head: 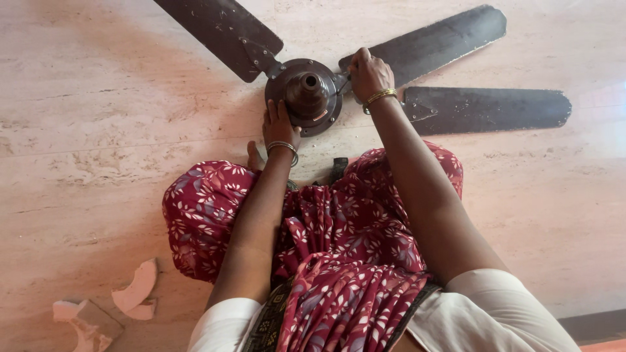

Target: The person sits on the floor and uses a screwdriver to remove screws from the central hub of a ceiling fan, detaching the fan blades one by one. The removed blades are placed on the floor beside the fan.

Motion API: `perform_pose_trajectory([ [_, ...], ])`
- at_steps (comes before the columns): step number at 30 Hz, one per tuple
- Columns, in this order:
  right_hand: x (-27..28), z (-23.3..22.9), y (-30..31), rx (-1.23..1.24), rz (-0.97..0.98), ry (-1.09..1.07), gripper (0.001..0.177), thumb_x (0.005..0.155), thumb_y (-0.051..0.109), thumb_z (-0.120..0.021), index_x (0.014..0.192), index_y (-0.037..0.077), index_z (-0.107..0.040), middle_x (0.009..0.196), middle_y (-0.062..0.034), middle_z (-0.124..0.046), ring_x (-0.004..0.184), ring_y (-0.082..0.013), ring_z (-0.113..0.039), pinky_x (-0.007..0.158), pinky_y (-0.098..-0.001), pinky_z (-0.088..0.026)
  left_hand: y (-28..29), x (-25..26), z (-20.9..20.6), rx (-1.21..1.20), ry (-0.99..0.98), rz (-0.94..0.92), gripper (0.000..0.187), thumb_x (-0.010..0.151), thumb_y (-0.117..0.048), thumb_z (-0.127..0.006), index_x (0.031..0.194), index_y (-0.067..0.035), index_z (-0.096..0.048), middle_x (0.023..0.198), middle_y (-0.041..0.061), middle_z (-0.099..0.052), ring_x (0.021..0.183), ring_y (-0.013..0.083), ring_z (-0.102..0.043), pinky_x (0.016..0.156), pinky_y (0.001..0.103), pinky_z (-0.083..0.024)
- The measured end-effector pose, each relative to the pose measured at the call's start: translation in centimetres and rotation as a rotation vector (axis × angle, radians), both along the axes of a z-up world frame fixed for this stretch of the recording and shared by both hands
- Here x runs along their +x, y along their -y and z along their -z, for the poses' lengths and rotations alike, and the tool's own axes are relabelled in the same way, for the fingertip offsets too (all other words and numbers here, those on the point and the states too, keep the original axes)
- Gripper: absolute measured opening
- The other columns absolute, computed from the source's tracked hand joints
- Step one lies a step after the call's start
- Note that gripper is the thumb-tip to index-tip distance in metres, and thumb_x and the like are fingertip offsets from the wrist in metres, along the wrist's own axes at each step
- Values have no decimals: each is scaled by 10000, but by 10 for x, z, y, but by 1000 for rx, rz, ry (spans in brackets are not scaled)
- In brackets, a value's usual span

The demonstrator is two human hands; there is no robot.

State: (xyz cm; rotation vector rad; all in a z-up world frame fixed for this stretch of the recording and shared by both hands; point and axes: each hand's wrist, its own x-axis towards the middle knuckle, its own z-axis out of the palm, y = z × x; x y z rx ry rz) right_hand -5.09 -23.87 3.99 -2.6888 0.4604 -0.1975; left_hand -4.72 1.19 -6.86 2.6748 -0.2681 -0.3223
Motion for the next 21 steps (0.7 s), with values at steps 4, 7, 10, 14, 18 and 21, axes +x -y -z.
perform_pose_trajectory([
  [4,-4,-1,2,35,-87,-13,117,1017,223,-618,1025,107,-613,957,-132,-735,860,-344,-703,791,-484,-535,1,2,-2,6,-11,-1,944,842,-290,-803,1592,-138,-249,1684,148,-155,1523,356,-235,1208,485,-284],
  [7,-10,4,2,6,-230,124,91,988,144,-626,1053,82,-608,962,-153,-730,863,-371,-687,774,-498,-525,1,1,2,0,-22,-7,940,842,-284,-803,1595,-145,-258,1689,141,-160,1523,355,-240,1210,484,-288],
  [10,-6,11,0,25,-316,149,48,1012,97,-608,1057,81,-600,973,-146,-723,879,-353,-695,783,-482,-533,0,2,7,-17,19,8,947,833,-286,-817,1588,-136,-265,1675,152,-173,1513,369,-248,1204,494,-287],
  [14,-3,19,5,20,-431,218,64,1023,57,-615,1078,73,-586,974,-152,-708,940,-372,-690,798,-487,-528,-1,3,19,-41,54,4,961,818,-295,-837,1587,-143,-280,1677,154,-194,1513,375,-274,1216,495,-296],
  [18,-6,18,11,58,-470,258,143,985,10,-611,1106,69,-564,1039,-140,-726,990,-386,-687,829,-500,-528,1,5,18,-28,46,-2,967,806,-278,-839,1584,-156,-278,1675,150,-193,1510,375,-275,1212,490,-296],
  [21,-8,14,12,32,-435,185,152,1003,64,-628,1137,78,-558,1025,-154,-720,974,-395,-684,827,-509,-525,0,3,11,-22,19,-4,955,816,-264,-832,1583,-156,-274,1679,146,-185,1511,374,-268,1205,492,-297],
])
